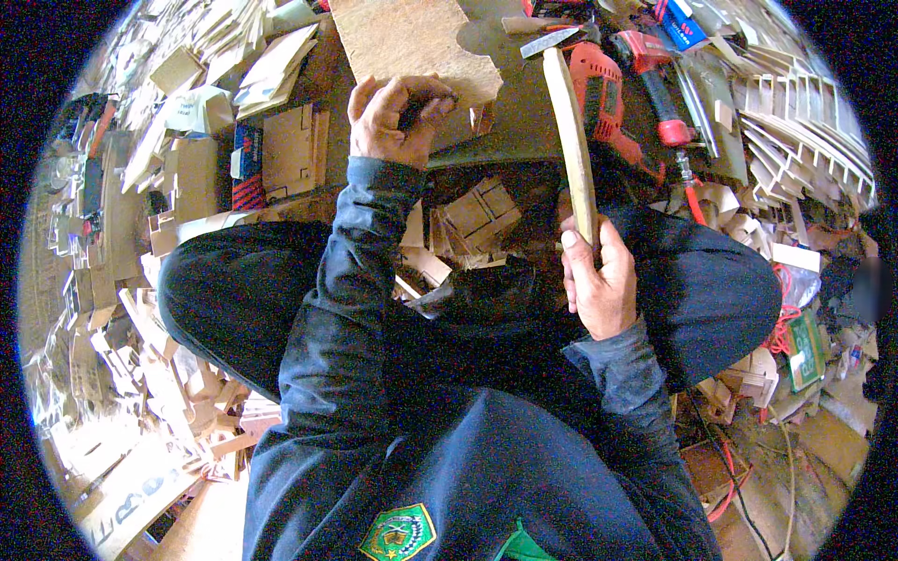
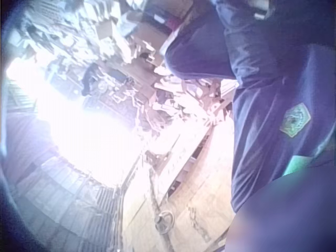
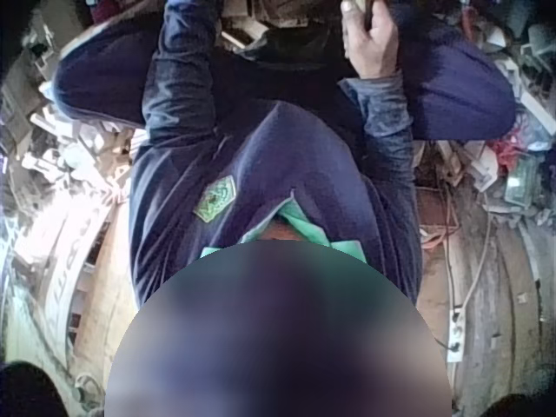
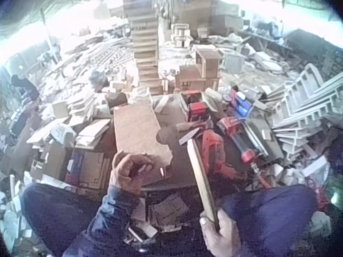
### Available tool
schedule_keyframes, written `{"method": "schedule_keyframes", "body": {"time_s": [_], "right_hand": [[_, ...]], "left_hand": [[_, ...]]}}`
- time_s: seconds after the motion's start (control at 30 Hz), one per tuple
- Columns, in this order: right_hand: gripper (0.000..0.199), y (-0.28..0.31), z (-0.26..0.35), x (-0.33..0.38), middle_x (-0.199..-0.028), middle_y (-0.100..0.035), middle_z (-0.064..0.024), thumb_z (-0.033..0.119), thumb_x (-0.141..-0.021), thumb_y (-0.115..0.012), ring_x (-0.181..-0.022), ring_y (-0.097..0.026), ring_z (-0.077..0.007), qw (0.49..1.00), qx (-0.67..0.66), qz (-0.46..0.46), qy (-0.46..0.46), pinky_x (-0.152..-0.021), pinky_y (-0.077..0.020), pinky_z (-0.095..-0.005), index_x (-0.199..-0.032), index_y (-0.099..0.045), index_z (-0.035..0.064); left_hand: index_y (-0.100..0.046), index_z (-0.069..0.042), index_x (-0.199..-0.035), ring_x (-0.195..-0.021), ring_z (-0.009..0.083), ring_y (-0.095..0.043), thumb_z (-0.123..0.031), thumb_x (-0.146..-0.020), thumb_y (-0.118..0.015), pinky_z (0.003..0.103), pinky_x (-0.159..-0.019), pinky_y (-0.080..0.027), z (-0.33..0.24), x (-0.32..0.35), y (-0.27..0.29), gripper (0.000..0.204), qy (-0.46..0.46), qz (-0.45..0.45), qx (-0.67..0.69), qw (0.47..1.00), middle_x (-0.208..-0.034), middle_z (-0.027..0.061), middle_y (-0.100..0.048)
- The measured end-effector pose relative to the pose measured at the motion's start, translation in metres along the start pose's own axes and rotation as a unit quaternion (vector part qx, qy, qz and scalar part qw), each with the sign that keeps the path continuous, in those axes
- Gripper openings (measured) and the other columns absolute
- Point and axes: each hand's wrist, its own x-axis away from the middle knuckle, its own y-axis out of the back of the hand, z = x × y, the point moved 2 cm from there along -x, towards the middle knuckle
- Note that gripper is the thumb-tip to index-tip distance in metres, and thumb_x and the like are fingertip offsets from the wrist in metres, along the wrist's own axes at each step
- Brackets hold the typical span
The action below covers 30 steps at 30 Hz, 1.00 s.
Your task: The person sits on the floor and assembles a small wooden box. They use a hammer to tap the joints together and a nail gun to fasten the pieces. The person repeatedly adjusts the box and checks the alignment of the sides.
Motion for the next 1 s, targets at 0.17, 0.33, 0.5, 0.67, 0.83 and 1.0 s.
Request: {"method": "schedule_keyframes", "body": {"time_s": [0.17,0.33,0.5,0.67,0.83,1.0], "right_hand": [[0.017,0.001,0.004,0.004,-0.064,-0.045,0.0056,0.024,-0.100,-0.055,-0.044,-0.039,-0.0019,1.000,0.005,-0.003,-0.008,-0.036,-0.0324,-0.0195,-0.108,-0.055,0.0092],[0.021,0.008,0.019,0.013,-0.072,-0.060,-0.0044,0.023,-0.099,-0.054,-0.053,-0.054,-0.0116,0.987,0.151,-0.014,0.057,-0.048,-0.0421,-0.0278,-0.108,-0.058,0.0043],[0.025,0.009,0.039,0.028,-0.090,-0.067,-0.0220,0.023,-0.099,-0.052,-0.078,-0.066,-0.0399,0.953,0.282,0.011,0.111,-0.065,-0.0507,-0.0421,-0.107,-0.056,-0.0004],[0.026,0.000,0.051,0.036,-0.087,-0.064,-0.0270,0.023,-0.100,-0.051,-0.076,-0.063,-0.0471,0.927,0.366,0.026,0.082,-0.060,-0.0483,-0.0476,-0.111,-0.053,0.0001],[0.025,-0.004,0.058,0.039,-0.072,-0.056,-0.0257,0.024,-0.099,-0.053,-0.066,-0.059,-0.0479,0.932,0.280,-0.037,0.227,-0.053,-0.0430,-0.0521,-0.096,-0.047,0.0004],[0.030,-0.001,0.047,0.039,-0.082,-0.064,-0.0264,0.026,-0.100,-0.053,-0.070,-0.063,-0.0464,0.932,0.350,0.000,0.096,-0.055,-0.0472,-0.0481,-0.109,-0.052,-0.0020]], "left_hand": [[-0.070,-0.020,-0.089,-0.094,0.0172,-0.066,-0.022,-0.080,-0.073,0.038,-0.100,-0.034,0.002,-0.002,0.002,0.010,-0.079,0.008,-0.039,0.996,-0.098,0.0000,-0.073],[-0.069,-0.020,-0.094,-0.099,0.0175,-0.065,-0.020,-0.079,-0.073,0.039,-0.102,-0.033,0.007,-0.001,-0.001,0.016,-0.093,0.009,-0.051,0.994,-0.102,-0.0003,-0.072],[-0.062,-0.019,-0.113,-0.100,0.0159,-0.065,-0.021,-0.079,-0.073,0.041,-0.106,-0.028,0.007,0.001,-0.002,0.036,-0.057,0.020,-0.006,0.998,-0.097,-0.0029,-0.073],[-0.054,-0.016,-0.123,-0.103,0.0161,-0.065,-0.019,-0.078,-0.074,0.041,-0.107,-0.026,0.004,0.000,-0.003,0.050,-0.026,0.013,0.003,1.000,-0.098,-0.0018,-0.074],[-0.054,-0.015,-0.123,-0.103,0.0165,-0.065,-0.019,-0.078,-0.074,0.040,-0.106,-0.027,0.004,0.002,-0.003,0.050,-0.044,0.005,-0.013,0.999,-0.098,-0.0019,-0.074],[-0.055,-0.015,-0.122,-0.101,0.0155,-0.066,-0.019,-0.078,-0.074,0.040,-0.106,-0.027,0.006,-0.001,-0.007,0.047,0.016,0.032,0.050,0.998,-0.096,-0.0018,-0.074]]}}
